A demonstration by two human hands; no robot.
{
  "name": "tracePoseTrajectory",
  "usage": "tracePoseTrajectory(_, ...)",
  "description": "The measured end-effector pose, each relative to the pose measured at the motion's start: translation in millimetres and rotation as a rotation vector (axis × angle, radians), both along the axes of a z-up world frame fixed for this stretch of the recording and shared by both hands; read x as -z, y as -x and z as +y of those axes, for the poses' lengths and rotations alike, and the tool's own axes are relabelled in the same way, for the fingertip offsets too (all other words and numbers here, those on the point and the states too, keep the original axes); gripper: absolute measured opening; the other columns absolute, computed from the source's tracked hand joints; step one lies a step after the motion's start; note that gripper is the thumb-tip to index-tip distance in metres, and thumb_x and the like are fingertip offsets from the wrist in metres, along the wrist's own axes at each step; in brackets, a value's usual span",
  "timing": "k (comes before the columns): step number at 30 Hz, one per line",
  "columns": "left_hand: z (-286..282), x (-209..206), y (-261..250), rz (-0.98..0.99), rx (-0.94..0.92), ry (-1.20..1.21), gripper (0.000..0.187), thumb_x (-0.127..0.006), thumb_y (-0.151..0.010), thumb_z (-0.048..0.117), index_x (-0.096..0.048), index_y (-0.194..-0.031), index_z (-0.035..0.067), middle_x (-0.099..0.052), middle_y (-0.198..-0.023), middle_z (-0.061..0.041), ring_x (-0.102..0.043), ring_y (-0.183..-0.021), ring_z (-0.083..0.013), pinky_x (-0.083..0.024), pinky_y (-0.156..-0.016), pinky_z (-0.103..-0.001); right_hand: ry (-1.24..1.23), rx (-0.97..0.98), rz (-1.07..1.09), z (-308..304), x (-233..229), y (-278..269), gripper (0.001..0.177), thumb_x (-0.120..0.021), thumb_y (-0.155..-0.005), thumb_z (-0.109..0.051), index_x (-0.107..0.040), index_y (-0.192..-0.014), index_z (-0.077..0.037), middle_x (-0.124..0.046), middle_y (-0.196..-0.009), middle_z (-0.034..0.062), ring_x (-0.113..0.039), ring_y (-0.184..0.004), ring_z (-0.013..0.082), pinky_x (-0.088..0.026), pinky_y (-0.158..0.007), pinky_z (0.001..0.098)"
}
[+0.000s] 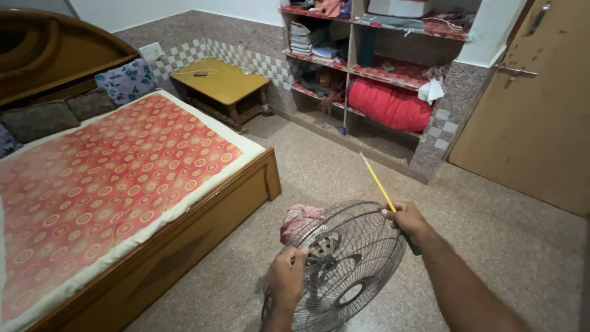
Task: The person assembles a standing fan by attaching a fan blade to the motor hub and securing it with a screwdriver. They then attach the front wire cage to the fan assembly and tighten it in place.
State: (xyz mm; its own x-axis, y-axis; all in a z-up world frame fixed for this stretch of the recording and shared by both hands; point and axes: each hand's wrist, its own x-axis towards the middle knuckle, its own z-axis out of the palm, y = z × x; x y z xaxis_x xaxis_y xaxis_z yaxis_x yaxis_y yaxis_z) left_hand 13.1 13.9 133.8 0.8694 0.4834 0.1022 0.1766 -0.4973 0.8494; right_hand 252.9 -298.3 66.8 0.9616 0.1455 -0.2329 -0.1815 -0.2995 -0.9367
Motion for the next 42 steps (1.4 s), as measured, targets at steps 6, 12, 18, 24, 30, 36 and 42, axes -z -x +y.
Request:
tracePoseTrajectory(6,9.9,2.5,6.0,0.082,-0.010,0.021,0.039,-0.064,-0.090,0.045,-0.069,-0.081,0.007,-0.068,-0.073,-0.017,-0.066,-0.066,-0.0357,-0.050,-0.065,-0.045,-0.084,0.027,0.018,6.7,9.4,2.2,0.015,-0.075,-0.088,-0.009,-0.078,-0.102,-0.006,-0.061,-0.069,-0.0027,-0.048,-0.054,0.0091,-0.037,-0.048,0.0261)
tracePoseTrajectory(12,19.3,-1.3,3.8,0.091,0.072,-0.009,0.043,-0.066,-0.088,0.048,-0.071,-0.080,0.007,-0.069,-0.070,-0.019,-0.067,-0.069,-0.0391,-0.051,-0.064,-0.047,-0.045,-0.033,-0.025,11.5,10.7,-3.2,0.010,-0.076,-0.088,-0.012,-0.078,-0.096,-0.007,-0.060,-0.067,-0.0034,-0.048,-0.055,0.0084,-0.036,-0.048,0.0260)
tracePoseTrajectory(18,13.8,-20.0,-8.9,0.322,0.214,-0.406,0.059,-0.054,-0.093,0.064,-0.075,-0.078,0.011,-0.072,-0.081,-0.018,-0.070,-0.083,-0.0407,-0.052,-0.078,-0.054,-0.039,-0.055,-0.030,10.5,1.5,-12.2,0.010,-0.074,-0.089,-0.013,-0.076,-0.097,-0.009,-0.058,-0.065,-0.0036,-0.047,-0.053,0.0085,-0.035,-0.046,0.0262)
tracePoseTrajectory(24,12.0,-33.7,-16.7,0.245,0.216,-0.469,0.057,-0.055,-0.094,0.061,-0.073,-0.083,0.007,-0.071,-0.083,-0.022,-0.069,-0.086,-0.0438,-0.054,-0.079,-0.056,-0.029,-0.073,-0.041,19.3,-9.4,-17.4,0.010,-0.076,-0.088,-0.013,-0.075,-0.095,-0.007,-0.057,-0.065,-0.0025,-0.046,-0.053,0.0092,-0.034,-0.046,0.0270)
tracePoseTrajectory(30,-2.9,-40.1,-22.8,0.222,0.196,-0.300,0.042,-0.064,-0.089,0.050,-0.070,-0.092,0.009,-0.072,-0.085,-0.021,-0.070,-0.086,-0.0450,-0.054,-0.077,-0.057,-0.050,-0.151,-0.121,42.0,-8.2,-11.1,0.007,-0.075,-0.086,-0.008,-0.074,-0.092,-0.004,-0.060,-0.069,-0.0047,-0.049,-0.060,0.0067,-0.039,-0.054,0.0260)
tracePoseTrajectory(36,-4.6,-31.1,-29.2,0.209,0.149,-0.362,0.037,-0.061,-0.095,0.046,-0.072,-0.092,0.011,-0.071,-0.084,-0.024,-0.069,-0.085,-0.0464,-0.054,-0.076,-0.058,0.016,-0.129,-0.114,45.6,-11.6,-18.0,0.008,-0.077,-0.087,-0.009,-0.077,-0.094,-0.004,-0.062,-0.071,-0.0023,-0.050,-0.060,0.0085,-0.039,-0.054,0.0276)
tracePoseTrajectory(42,-1.9,-32.4,-29.7,0.230,0.124,-0.379,0.033,-0.061,-0.093,0.043,-0.072,-0.093,0.012,-0.071,-0.085,-0.023,-0.070,-0.085,-0.0457,-0.055,-0.076,-0.057,-0.012,-0.086,-0.114,50.9,-4.2,-22.3,0.016,-0.079,-0.085,-0.008,-0.077,-0.100,-0.004,-0.068,-0.074,0.0004,-0.055,-0.061,0.0101,-0.046,-0.057,0.0278)
